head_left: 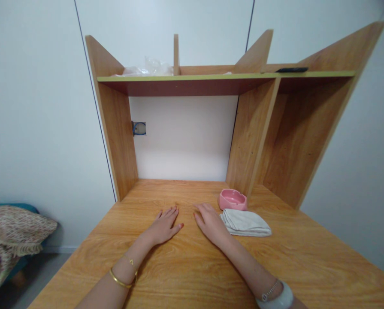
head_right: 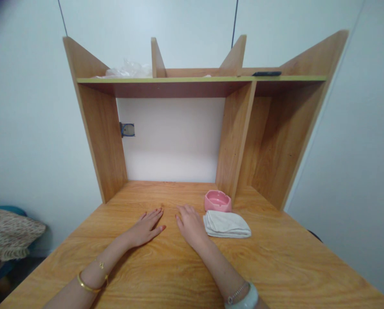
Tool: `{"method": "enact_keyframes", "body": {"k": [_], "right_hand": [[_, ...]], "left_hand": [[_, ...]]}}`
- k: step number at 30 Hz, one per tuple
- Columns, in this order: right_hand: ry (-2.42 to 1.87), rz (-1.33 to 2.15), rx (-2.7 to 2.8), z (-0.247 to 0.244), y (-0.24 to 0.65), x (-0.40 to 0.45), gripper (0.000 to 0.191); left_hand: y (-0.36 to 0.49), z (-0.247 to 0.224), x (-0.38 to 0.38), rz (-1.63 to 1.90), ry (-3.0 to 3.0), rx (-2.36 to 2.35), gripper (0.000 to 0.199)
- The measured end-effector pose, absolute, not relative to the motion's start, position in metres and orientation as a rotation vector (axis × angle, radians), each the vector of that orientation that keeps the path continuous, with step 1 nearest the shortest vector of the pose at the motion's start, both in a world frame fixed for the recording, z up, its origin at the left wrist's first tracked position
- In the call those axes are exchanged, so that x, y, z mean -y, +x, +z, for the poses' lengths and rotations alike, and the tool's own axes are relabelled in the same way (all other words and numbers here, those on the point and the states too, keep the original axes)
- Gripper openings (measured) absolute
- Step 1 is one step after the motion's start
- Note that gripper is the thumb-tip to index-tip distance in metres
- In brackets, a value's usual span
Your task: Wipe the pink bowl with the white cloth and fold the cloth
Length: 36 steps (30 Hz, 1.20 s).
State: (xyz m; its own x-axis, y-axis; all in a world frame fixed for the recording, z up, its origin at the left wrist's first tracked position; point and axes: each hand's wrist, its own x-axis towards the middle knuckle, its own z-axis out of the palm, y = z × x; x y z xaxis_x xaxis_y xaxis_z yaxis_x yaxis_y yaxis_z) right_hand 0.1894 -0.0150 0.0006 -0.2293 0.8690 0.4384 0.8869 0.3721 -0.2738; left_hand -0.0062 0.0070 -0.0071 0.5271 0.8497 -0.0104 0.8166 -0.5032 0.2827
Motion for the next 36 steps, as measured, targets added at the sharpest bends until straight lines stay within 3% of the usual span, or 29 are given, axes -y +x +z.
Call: {"method": "enact_keyframes", "body": {"k": [5, 10, 22, 36], "right_hand": [[-1.67, -0.406, 1.851, 0.016, 0.204, 0.013, 0.032], [-1.894, -0.543, 1.586, 0.027, 0.233, 0.009, 0.033], [-2.266, -0.177, 1.189, 0.036, 0.275, 0.01, 0.039], [-2.199, 0.061, 1.189, 0.02, 0.298, 0.0, 0.042]], "left_hand": [[-0.007, -0.008, -0.008, 0.191, 2.517, -1.402, 0.072], [-0.007, -0.007, -0.007, 0.164, 2.52, -1.415, 0.072], [-0.007, -0.007, -0.006, 0.19, 2.52, -1.397, 0.072], [-0.006, -0.006, -0.006, 0.171, 2.523, -1.408, 0.072]]}}
